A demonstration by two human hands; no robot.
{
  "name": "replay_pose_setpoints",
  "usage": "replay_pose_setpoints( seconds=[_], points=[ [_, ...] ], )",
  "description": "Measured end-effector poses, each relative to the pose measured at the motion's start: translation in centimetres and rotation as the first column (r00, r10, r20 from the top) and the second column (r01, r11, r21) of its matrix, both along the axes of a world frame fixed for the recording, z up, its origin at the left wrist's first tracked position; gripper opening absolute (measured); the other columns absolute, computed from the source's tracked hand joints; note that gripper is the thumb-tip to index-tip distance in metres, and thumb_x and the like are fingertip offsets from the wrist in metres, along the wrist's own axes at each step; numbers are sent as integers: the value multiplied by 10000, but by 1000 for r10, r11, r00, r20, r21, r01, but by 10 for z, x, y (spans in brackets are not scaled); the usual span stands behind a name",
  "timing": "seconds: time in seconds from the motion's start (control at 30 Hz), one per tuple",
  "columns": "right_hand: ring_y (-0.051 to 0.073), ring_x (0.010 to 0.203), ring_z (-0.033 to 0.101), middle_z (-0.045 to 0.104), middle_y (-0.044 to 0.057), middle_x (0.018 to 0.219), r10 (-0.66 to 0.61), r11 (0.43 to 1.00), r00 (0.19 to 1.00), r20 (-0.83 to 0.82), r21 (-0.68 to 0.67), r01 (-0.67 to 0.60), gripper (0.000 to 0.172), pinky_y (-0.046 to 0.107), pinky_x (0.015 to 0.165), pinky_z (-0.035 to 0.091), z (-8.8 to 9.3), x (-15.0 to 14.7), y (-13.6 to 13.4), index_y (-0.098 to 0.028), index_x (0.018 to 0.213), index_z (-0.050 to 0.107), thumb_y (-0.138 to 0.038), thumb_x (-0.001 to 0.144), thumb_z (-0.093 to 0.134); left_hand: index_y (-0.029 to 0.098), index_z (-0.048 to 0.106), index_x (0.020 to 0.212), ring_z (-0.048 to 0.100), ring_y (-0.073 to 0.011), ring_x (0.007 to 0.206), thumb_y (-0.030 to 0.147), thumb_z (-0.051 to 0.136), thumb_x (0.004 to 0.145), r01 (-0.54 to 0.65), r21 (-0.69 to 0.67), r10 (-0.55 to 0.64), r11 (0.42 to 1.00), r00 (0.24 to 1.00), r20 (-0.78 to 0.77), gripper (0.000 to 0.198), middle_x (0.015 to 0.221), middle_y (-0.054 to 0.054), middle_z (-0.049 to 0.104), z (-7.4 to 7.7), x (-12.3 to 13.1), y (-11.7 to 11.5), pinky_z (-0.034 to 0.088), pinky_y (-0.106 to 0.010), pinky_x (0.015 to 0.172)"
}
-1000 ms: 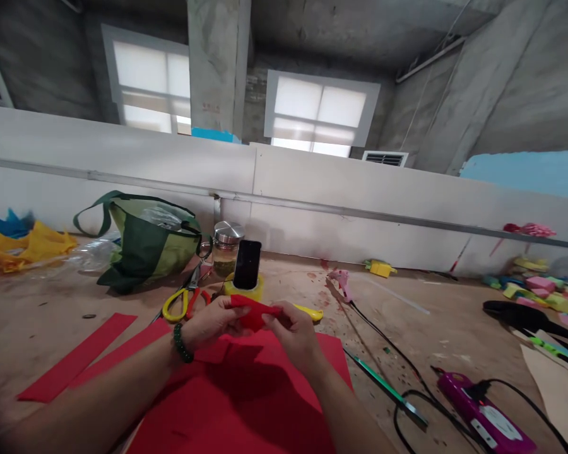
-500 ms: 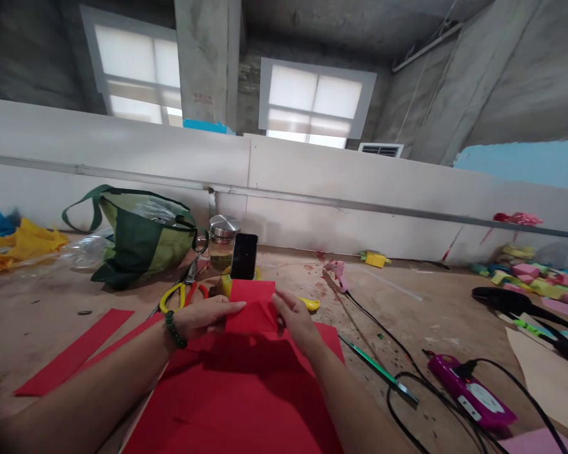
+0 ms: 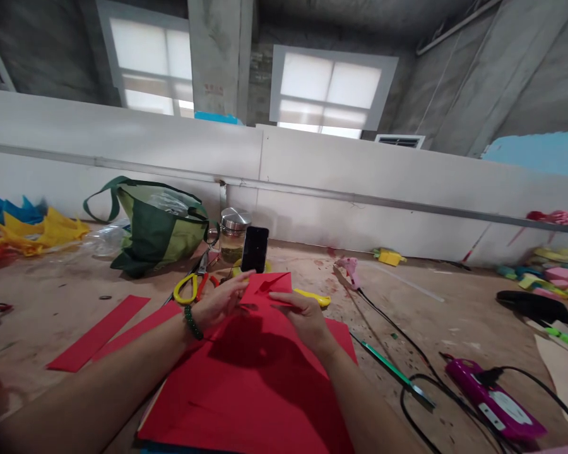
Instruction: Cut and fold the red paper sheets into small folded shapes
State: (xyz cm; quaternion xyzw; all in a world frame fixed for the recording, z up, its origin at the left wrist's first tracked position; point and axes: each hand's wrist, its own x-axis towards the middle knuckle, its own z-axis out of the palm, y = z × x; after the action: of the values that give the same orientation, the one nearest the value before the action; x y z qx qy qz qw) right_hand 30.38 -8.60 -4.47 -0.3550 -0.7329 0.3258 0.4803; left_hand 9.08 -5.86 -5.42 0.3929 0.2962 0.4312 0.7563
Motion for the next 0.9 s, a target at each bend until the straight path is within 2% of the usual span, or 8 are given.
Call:
replay_pose_setpoints(
  seconds=[0.07,0.13,0.23,0.3,0.47,0.63,0.83,0.9],
  points=[
    [230,919,701,762,52,982,-32,999,999,-31,0,32,222,382,845,569,1,1,2,-264,975,772,-330,782,683,307,329,1452,680,-148,705,37,632,704,1,85,-1,996,1000,6,852,847,2,680,4,-2,0,520,-250,649],
    [225,896,704,766,46,954,-54,999,997,-53,-8,53,208,377,826,570,1,1,3,-269,957,775,-324,774,692,356,288,1465,684,-145,742,-1,634,651,31,202,-26,979,999,-25,954,934,-6,697,9,-4,-2,517,-254,685],
    [225,894,700,767,37,944,-70,997,994,-87,-30,68,193,382,824,562,1,0,2,-276,938,777,-324,767,701,287,509,1356,686,-196,875,69,720,647,107,374,-60,921,989,-137,771,1092,-68,694,12,-2,-6,513,-285,753],
    [231,889,698,768,41,938,-67,996,993,-101,-57,61,184,387,820,558,0,-2,0,-271,914,782,-332,752,719,211,682,1162,659,-229,970,123,783,628,109,436,-28,894,982,-187,550,1096,-87,701,13,2,-9,496,-298,818],
    [224,852,705,771,39,899,-59,989,986,-157,-144,36,237,384,826,548,-1,-6,-4,-271,939,775,-362,721,761,160,779,846,645,-224,912,281,790,684,4,477,101,879,976,-194,202,852,-63,746,13,8,-15,474,-305,853],
    [227,766,718,763,65,765,-86,971,970,-227,-237,31,272,382,766,565,-2,-10,-5,-207,837,776,-461,780,699,162,769,917,651,-201,865,403,736,747,-64,446,148,893,977,-157,297,912,-67,740,10,12,-18,497,-312,824],
    [201,710,709,719,25,729,-183,960,932,-312,-259,102,296,332,713,564,-2,-20,-8,-183,798,699,-452,703,776,136,733,947,632,-173,857,414,751,716,-256,401,312,880,946,-82,362,957,-69,706,7,21,-22,513,-262,746],
    [194,689,704,692,12,706,-203,958,922,-329,-262,117,311,319,694,565,-1,-22,-9,-180,765,657,-455,694,782,153,679,1102,623,-149,803,392,764,702,-291,415,345,862,937,-58,473,926,-46,701,10,22,-25,501,-237,702]
  ],
)
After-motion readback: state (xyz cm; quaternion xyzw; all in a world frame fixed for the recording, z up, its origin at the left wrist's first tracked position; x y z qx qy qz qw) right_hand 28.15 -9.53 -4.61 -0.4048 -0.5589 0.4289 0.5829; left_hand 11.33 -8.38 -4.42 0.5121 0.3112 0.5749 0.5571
